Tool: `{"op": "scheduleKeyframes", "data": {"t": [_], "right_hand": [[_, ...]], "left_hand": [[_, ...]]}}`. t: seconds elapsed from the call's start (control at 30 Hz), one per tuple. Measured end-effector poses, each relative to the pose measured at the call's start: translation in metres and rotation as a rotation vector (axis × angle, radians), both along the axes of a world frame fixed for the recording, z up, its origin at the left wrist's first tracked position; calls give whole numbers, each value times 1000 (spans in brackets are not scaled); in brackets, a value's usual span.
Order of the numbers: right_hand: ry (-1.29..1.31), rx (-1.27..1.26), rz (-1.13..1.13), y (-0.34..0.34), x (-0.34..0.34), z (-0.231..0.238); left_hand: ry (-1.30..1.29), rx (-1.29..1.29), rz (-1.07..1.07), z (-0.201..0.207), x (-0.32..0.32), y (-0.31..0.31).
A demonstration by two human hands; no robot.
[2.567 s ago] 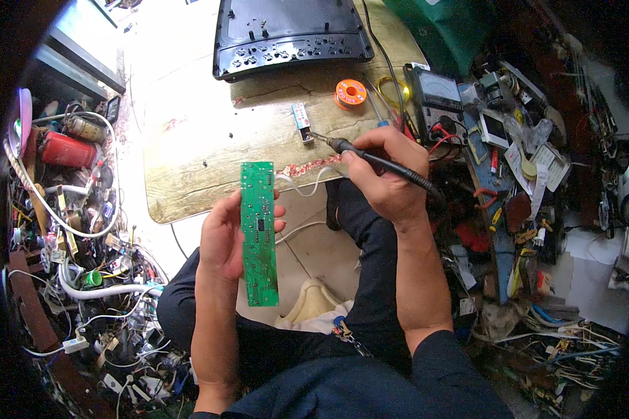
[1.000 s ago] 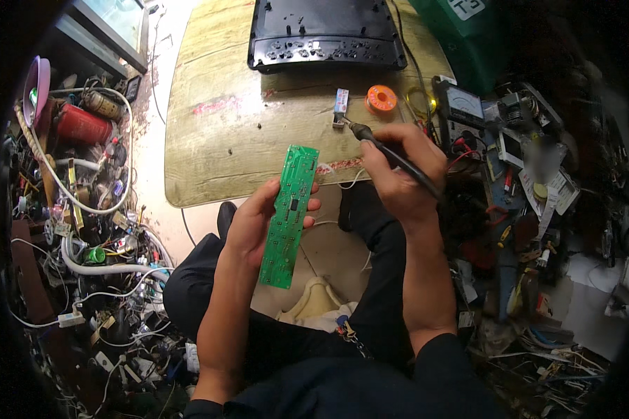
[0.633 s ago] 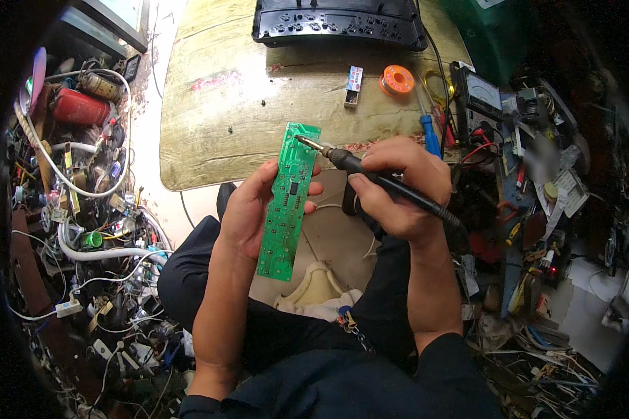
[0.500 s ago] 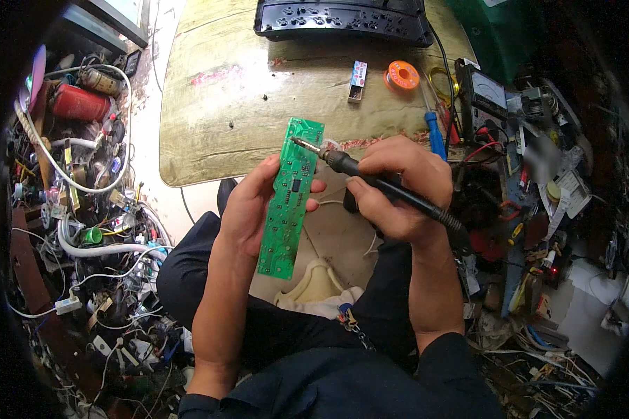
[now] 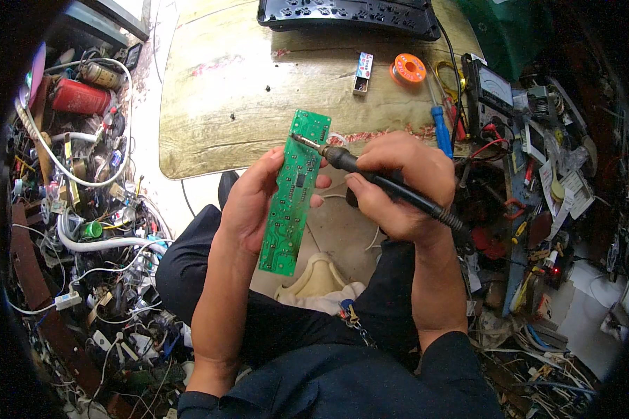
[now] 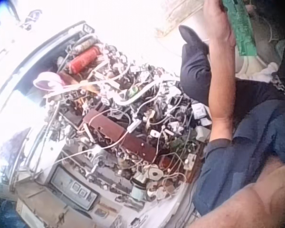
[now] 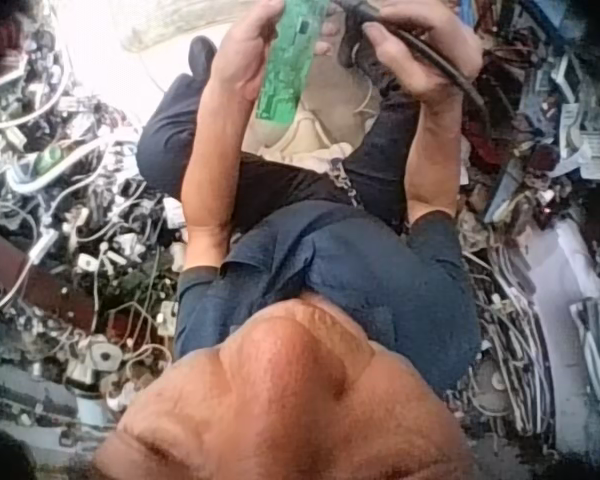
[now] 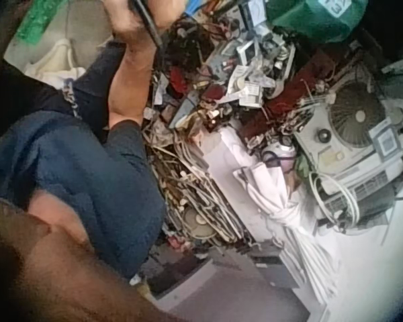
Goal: The person holds a green circuit board and uses a soldering iron to apply heat to various points on the board. The person repeatedly touches the soldering iron to different areas, occasionally repositioning the board.
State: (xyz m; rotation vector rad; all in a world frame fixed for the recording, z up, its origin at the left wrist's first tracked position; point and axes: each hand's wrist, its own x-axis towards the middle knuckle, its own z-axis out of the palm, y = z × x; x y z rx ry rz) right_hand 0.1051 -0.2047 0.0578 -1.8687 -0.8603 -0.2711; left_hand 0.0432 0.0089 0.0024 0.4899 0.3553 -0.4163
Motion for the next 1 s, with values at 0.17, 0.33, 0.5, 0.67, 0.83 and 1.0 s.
{"op": "scheduleKeyframes", "data": {"t": [0.17, 0.33, 0.5, 0.67, 0.83, 1.0], "right_hand": [[16, 2, 2, -2, 0, -2], [39, -2, 0, -3, -1, -2], [16, 24, 6, -2, 1, -5], [14, 22, 3, -1, 0, -3], [26, 27, -6, -1, 0, -3], [11, 55, -23, -1, 0, -2]], "left_hand": [[12, 1, -1, 2, 0, -1], [11, 31, 2, 0, -1, -1], [14, 61, 2, -1, -1, -1], [16, 109, 7, 0, 0, -2], [6, 136, 12, -1, -1, -2], [0, 97, 12, -1, -1, -1]]}}
